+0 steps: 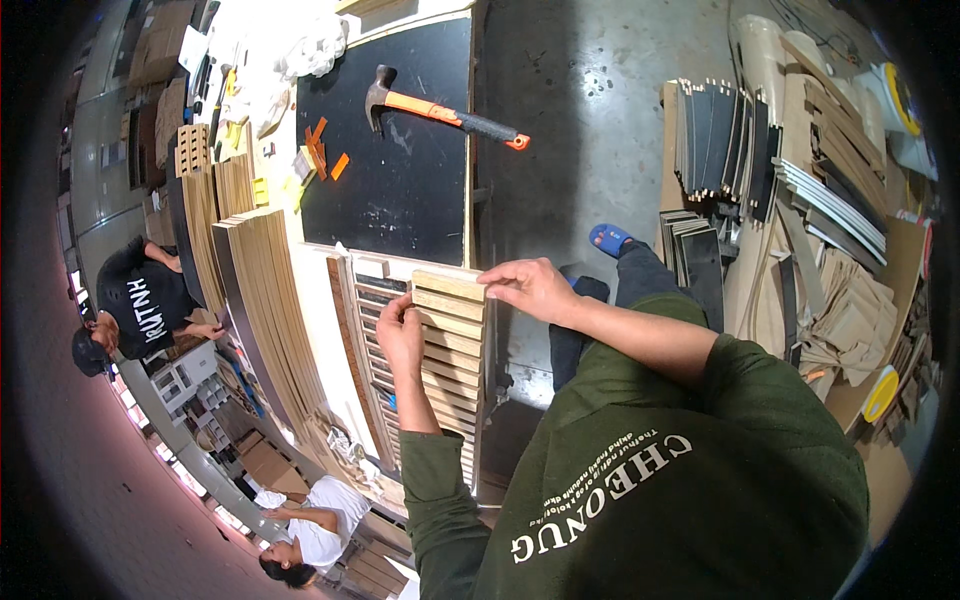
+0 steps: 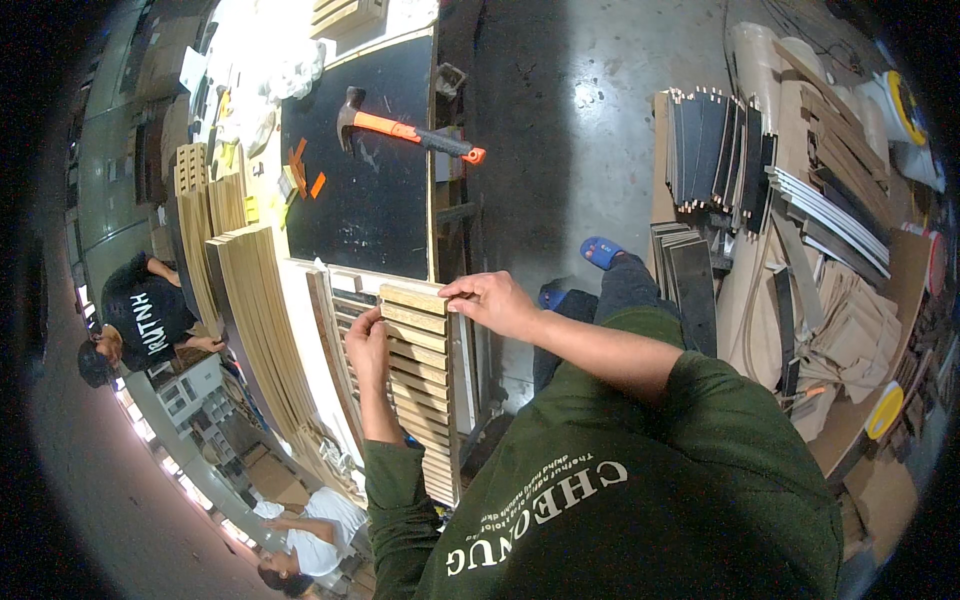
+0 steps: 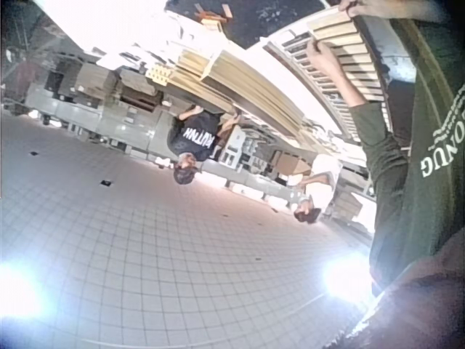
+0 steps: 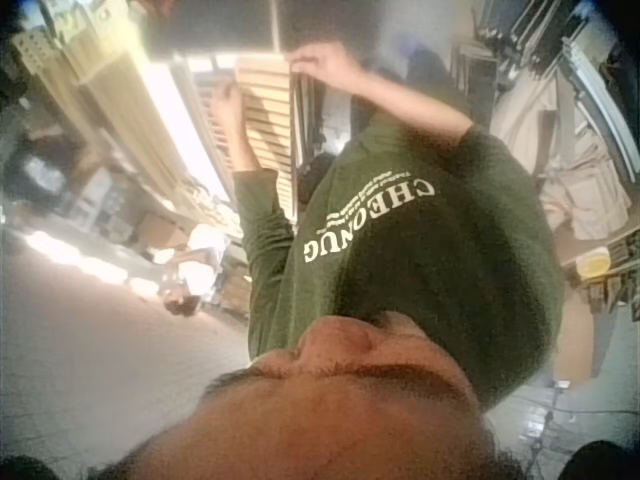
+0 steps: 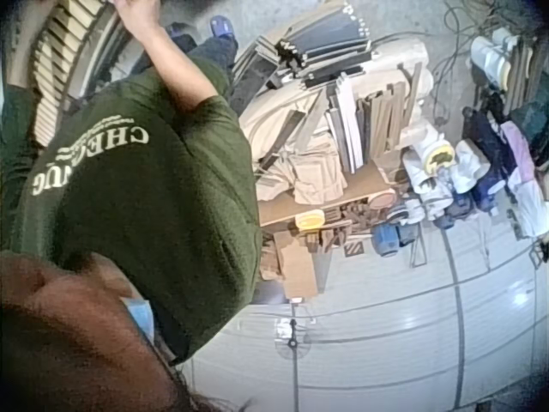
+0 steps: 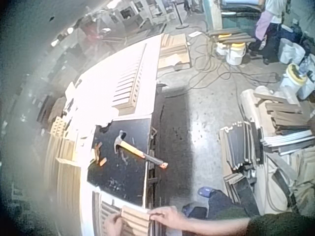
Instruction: Assembling a wooden slatted frame by positioning and nailing wooden slats onto a base frame.
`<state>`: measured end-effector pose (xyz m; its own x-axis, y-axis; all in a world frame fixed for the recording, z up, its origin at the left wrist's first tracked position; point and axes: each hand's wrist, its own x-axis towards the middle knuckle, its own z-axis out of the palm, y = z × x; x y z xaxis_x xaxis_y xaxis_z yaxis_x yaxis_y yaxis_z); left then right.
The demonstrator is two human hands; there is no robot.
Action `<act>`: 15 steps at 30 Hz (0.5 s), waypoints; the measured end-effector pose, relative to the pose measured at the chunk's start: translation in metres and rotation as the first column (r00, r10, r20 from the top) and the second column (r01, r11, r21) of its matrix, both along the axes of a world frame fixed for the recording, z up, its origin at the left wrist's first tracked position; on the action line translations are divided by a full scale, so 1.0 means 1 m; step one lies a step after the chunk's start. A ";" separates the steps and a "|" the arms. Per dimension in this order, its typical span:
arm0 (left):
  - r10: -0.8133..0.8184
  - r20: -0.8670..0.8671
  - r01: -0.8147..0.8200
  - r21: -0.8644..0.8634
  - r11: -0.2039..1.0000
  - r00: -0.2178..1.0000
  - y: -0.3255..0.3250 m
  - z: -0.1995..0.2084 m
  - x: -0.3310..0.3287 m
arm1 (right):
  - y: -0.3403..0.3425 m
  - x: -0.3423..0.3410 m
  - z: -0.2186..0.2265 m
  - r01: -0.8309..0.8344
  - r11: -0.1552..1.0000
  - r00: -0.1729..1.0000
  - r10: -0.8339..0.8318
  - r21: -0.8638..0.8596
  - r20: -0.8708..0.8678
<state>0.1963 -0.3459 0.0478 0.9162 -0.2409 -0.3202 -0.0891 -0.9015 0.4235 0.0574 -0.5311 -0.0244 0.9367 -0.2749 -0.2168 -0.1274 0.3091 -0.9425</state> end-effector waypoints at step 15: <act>-0.052 0.065 0.048 0.058 0.997 0.997 -0.023 -0.001 0.005 | 0.004 -0.002 0.001 0.035 0.998 0.998 -0.034 -0.042 0.044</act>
